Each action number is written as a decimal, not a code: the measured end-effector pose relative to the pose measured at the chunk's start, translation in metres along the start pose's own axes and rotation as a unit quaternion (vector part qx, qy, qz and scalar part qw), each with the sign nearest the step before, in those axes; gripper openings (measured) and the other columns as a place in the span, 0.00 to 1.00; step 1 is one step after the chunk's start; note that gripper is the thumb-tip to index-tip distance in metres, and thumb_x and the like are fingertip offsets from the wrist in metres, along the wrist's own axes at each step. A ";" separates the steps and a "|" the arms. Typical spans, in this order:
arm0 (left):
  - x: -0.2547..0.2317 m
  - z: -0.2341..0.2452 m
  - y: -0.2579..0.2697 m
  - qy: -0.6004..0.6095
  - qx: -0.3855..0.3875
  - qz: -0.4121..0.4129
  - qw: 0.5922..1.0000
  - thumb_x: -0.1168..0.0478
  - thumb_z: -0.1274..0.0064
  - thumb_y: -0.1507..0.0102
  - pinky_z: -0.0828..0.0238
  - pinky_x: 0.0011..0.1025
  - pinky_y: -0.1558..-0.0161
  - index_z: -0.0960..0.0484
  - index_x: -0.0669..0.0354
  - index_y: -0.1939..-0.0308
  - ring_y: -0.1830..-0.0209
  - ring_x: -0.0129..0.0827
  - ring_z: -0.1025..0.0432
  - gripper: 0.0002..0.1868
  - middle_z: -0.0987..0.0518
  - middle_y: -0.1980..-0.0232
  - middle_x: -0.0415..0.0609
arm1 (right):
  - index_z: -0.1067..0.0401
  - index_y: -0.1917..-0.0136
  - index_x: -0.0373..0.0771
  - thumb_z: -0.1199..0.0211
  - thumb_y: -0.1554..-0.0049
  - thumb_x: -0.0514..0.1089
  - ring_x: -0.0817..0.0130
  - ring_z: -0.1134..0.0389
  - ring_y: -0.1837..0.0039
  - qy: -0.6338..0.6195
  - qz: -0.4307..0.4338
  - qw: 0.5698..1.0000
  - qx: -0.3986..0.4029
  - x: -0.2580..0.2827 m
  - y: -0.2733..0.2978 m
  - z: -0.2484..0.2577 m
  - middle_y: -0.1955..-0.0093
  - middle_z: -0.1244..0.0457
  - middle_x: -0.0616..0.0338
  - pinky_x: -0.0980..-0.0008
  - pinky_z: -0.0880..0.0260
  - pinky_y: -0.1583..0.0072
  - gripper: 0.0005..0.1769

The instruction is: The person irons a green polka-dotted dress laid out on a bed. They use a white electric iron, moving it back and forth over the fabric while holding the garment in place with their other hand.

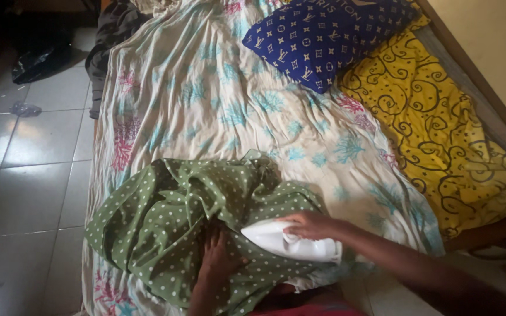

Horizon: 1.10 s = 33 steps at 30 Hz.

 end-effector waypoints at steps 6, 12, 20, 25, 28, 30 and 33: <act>0.001 0.004 0.007 0.014 -0.026 -0.039 0.999 0.43 0.21 0.60 0.53 0.50 0.25 0.53 0.62 0.24 0.22 0.62 0.56 0.72 0.51 0.21 0.67 | 0.35 0.25 0.57 0.41 0.41 0.58 0.61 0.26 0.49 0.028 0.003 0.999 -0.026 0.023 -0.004 -0.018 0.44 0.27 0.52 0.63 0.29 0.44 0.31; 0.016 -0.004 -0.004 0.024 0.002 0.013 1.000 0.40 0.22 0.64 0.47 0.48 0.26 0.58 0.65 0.23 0.24 0.57 0.46 0.78 0.42 0.25 0.64 | 0.30 0.29 0.47 0.37 0.42 0.58 0.58 0.26 0.41 -0.019 0.086 0.994 -0.064 0.071 -0.039 -0.035 0.39 0.29 0.50 0.63 0.29 0.39 0.30; 0.018 -0.007 -0.002 -0.021 0.030 0.030 0.999 0.37 0.20 0.64 0.55 0.47 0.23 0.58 0.63 0.23 0.20 0.60 0.56 0.80 0.53 0.21 0.65 | 0.32 0.27 0.51 0.38 0.42 0.58 0.63 0.26 0.43 0.016 0.069 0.993 -0.094 0.012 0.014 -0.002 0.41 0.28 0.53 0.63 0.29 0.40 0.31; 0.004 -0.001 0.000 -0.013 -0.003 -0.023 1.000 0.40 0.19 0.66 0.58 0.48 0.22 0.55 0.59 0.23 0.19 0.61 0.61 0.79 0.56 0.19 0.65 | 0.34 0.26 0.52 0.43 0.40 0.58 0.58 0.25 0.56 0.022 -0.064 0.973 -0.218 -0.053 0.030 0.013 0.54 0.27 0.50 0.59 0.25 0.49 0.31; 0.005 0.001 0.001 -0.010 0.028 0.017 0.999 0.39 0.18 0.66 0.60 0.48 0.22 0.57 0.59 0.22 0.18 0.59 0.63 0.81 0.55 0.20 0.63 | 0.30 0.31 0.45 0.40 0.39 0.59 0.56 0.26 0.59 0.031 -0.033 0.926 -0.375 -0.065 0.021 0.031 0.57 0.28 0.49 0.58 0.27 0.54 0.28; 0.002 0.004 0.001 -0.013 0.011 0.003 1.000 0.39 0.18 0.66 0.61 0.49 0.22 0.57 0.59 0.23 0.18 0.61 0.64 0.80 0.57 0.20 0.65 | 0.27 0.36 0.39 0.35 0.37 0.60 0.47 0.28 0.57 0.047 0.000 0.869 -0.493 -0.060 0.015 0.043 0.58 0.29 0.45 0.55 0.30 0.56 0.26; 0.003 0.000 0.002 -0.012 0.031 0.031 0.999 0.40 0.19 0.66 0.59 0.48 0.22 0.56 0.57 0.22 0.19 0.60 0.63 0.80 0.58 0.19 0.63 | 0.29 0.33 0.40 0.41 0.38 0.61 0.61 0.31 0.68 -0.127 -0.124 0.912 -0.370 -0.071 0.000 0.035 0.65 0.31 0.50 0.60 0.30 0.62 0.29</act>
Point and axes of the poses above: each hand's wrist, its own y-axis away from the middle knuckle, its own z-axis out of the back of the hand, x = y × z, the point moved 5 cm from there along -y, towards the middle knuckle
